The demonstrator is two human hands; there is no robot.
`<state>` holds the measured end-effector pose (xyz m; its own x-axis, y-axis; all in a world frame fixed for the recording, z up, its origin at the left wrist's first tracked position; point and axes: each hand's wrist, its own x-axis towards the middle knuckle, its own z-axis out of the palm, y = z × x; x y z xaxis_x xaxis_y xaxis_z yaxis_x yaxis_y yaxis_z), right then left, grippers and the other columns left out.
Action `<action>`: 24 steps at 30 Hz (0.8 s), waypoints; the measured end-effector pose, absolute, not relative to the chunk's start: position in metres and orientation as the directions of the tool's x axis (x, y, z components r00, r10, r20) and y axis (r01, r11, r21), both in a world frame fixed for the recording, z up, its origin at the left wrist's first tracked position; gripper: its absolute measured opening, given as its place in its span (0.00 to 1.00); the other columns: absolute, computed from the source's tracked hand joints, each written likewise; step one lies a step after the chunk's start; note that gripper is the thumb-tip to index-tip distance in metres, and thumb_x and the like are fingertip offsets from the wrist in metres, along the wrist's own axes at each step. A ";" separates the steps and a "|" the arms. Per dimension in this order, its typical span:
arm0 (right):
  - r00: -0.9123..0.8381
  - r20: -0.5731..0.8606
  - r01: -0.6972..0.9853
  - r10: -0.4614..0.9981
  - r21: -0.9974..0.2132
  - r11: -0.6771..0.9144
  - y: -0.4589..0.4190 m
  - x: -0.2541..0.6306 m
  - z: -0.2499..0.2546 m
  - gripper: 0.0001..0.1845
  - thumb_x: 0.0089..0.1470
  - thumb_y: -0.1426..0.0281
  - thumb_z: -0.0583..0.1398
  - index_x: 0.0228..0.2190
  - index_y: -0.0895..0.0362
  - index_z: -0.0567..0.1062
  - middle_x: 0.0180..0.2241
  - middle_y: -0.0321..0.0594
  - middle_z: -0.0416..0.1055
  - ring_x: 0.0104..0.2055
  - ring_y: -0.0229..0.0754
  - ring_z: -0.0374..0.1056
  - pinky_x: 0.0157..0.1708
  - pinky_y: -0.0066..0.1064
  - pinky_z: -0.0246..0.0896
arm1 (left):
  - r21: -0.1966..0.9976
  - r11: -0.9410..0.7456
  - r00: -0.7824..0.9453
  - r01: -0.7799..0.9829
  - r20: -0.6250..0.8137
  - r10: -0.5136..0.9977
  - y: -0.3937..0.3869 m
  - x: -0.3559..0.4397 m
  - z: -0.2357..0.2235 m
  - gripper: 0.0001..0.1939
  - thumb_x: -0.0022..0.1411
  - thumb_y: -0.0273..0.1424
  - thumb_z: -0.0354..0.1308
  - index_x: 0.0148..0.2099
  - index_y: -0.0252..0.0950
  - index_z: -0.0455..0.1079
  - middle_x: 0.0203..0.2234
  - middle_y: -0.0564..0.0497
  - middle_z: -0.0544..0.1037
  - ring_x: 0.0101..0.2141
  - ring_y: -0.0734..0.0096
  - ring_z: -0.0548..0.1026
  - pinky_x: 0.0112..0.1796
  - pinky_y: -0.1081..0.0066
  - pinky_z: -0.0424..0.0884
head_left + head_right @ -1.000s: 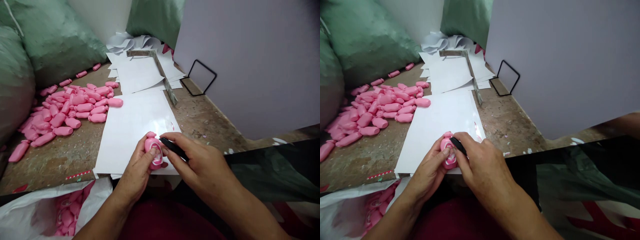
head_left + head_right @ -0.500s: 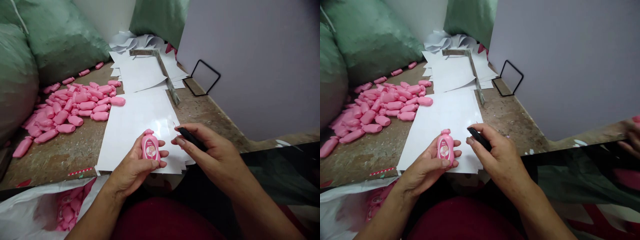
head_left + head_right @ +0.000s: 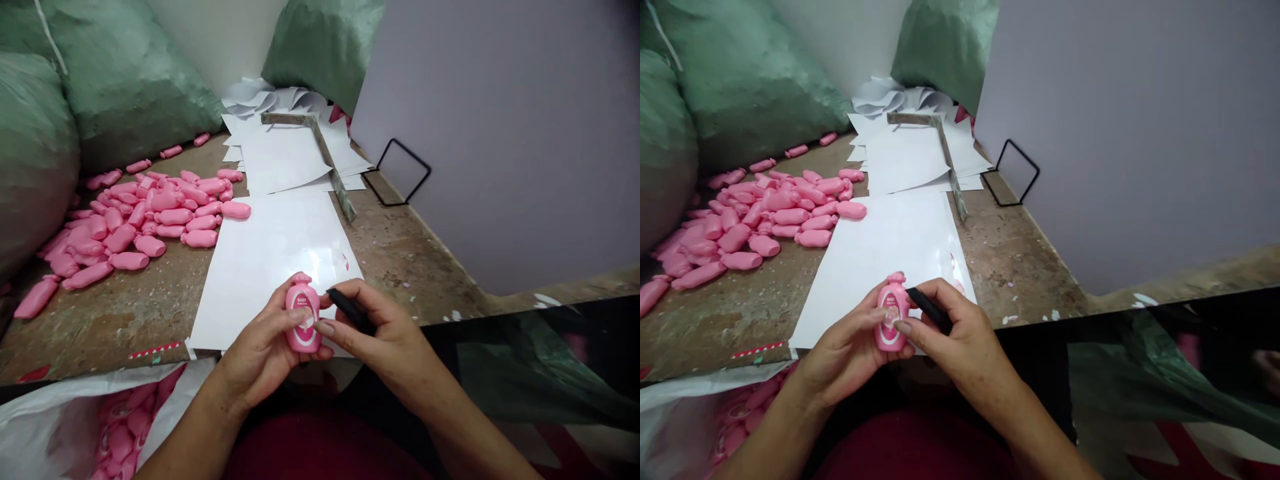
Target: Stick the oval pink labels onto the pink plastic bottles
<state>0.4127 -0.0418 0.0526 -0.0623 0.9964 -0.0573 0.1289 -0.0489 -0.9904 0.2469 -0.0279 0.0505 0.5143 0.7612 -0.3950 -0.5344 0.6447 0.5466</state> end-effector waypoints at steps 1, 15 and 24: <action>-0.058 -0.049 0.139 0.997 -0.990 -0.040 -0.042 0.413 0.052 0.05 0.51 0.65 0.65 0.31 0.53 0.76 0.27 0.33 0.72 0.29 0.38 0.66 0.29 0.28 0.62 | 0.544 0.643 0.511 -0.539 -0.395 0.763 -0.029 0.247 0.050 0.18 0.62 0.27 0.60 0.54 0.40 0.67 0.39 0.51 0.76 0.33 0.72 0.76 0.34 0.71 0.76; 0.014 -0.042 0.180 0.999 -0.983 -0.043 -0.041 0.401 0.047 0.06 0.52 0.64 0.64 0.29 0.54 0.76 0.27 0.33 0.73 0.31 0.40 0.67 0.33 0.30 0.60 | 0.704 0.432 0.274 -0.564 -0.334 0.902 -0.035 0.264 0.045 0.15 0.62 0.38 0.64 0.50 0.40 0.74 0.44 0.51 0.77 0.47 0.71 0.74 0.52 0.71 0.66; 0.018 -0.009 0.077 1.000 -0.997 -0.011 -0.040 0.400 0.049 0.08 0.53 0.63 0.63 0.26 0.54 0.73 0.24 0.32 0.68 0.28 0.38 0.64 0.30 0.29 0.60 | 0.649 0.462 0.322 -0.604 -0.332 0.887 -0.034 0.265 0.046 0.17 0.61 0.37 0.65 0.51 0.38 0.73 0.42 0.48 0.79 0.45 0.67 0.76 0.53 0.64 0.66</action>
